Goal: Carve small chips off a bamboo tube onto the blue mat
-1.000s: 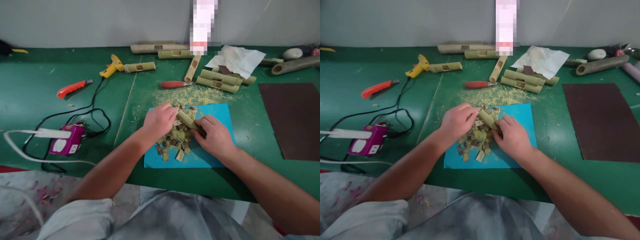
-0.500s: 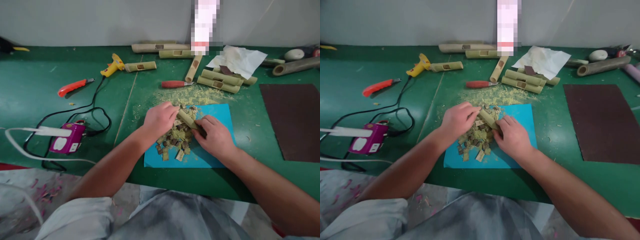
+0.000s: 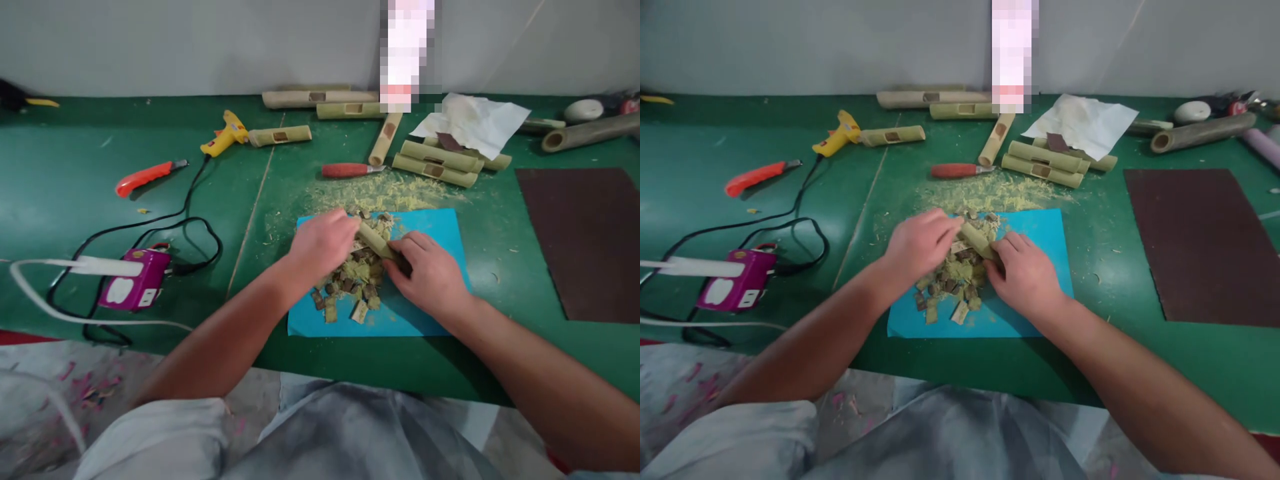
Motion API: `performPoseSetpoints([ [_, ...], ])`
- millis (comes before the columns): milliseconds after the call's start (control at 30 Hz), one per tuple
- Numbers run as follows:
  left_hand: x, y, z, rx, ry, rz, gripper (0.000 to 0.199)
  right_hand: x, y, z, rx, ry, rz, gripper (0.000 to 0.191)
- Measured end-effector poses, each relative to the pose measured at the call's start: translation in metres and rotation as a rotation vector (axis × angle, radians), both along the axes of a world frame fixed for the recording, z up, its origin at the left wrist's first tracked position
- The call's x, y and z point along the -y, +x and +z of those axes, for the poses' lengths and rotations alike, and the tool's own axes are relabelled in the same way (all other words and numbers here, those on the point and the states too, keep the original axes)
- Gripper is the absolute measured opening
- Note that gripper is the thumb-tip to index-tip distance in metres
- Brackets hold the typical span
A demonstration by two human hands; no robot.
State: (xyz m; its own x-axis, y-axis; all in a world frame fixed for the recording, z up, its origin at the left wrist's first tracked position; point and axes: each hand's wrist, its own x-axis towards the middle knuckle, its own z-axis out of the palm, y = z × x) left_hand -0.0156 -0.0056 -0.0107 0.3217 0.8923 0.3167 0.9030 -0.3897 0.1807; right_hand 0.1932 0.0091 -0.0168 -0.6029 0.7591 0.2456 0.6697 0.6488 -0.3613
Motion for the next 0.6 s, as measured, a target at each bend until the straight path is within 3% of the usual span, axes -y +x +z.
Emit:
performPoseSetpoints([
  [167,0.0023,0.0010,0.0020,-0.018,-0.050,-0.072,0.029,0.0003,-0.0002,-0.0005,0.009,0.018,0.009,0.020],
  [300,0.0027,0.0013,0.0020,-0.009,-0.005,0.042,0.028,0.0003,-0.0002,-0.0004,0.012,0.022,-0.005,0.019],
  [400,0.0026,0.0021,0.0011,-0.025,-0.046,-0.040,0.029,0.0000,0.0001,-0.0003,0.018,0.016,0.003,0.018],
  [533,0.0012,0.0015,0.0005,-0.006,0.013,0.027,0.030,-0.0001,0.0002,0.0001,0.011,0.011,-0.006,0.019],
  [600,0.0010,0.0014,0.0000,-0.012,-0.011,-0.026,0.030,0.0000,0.0001,0.0003,0.015,0.010,-0.006,0.018],
])
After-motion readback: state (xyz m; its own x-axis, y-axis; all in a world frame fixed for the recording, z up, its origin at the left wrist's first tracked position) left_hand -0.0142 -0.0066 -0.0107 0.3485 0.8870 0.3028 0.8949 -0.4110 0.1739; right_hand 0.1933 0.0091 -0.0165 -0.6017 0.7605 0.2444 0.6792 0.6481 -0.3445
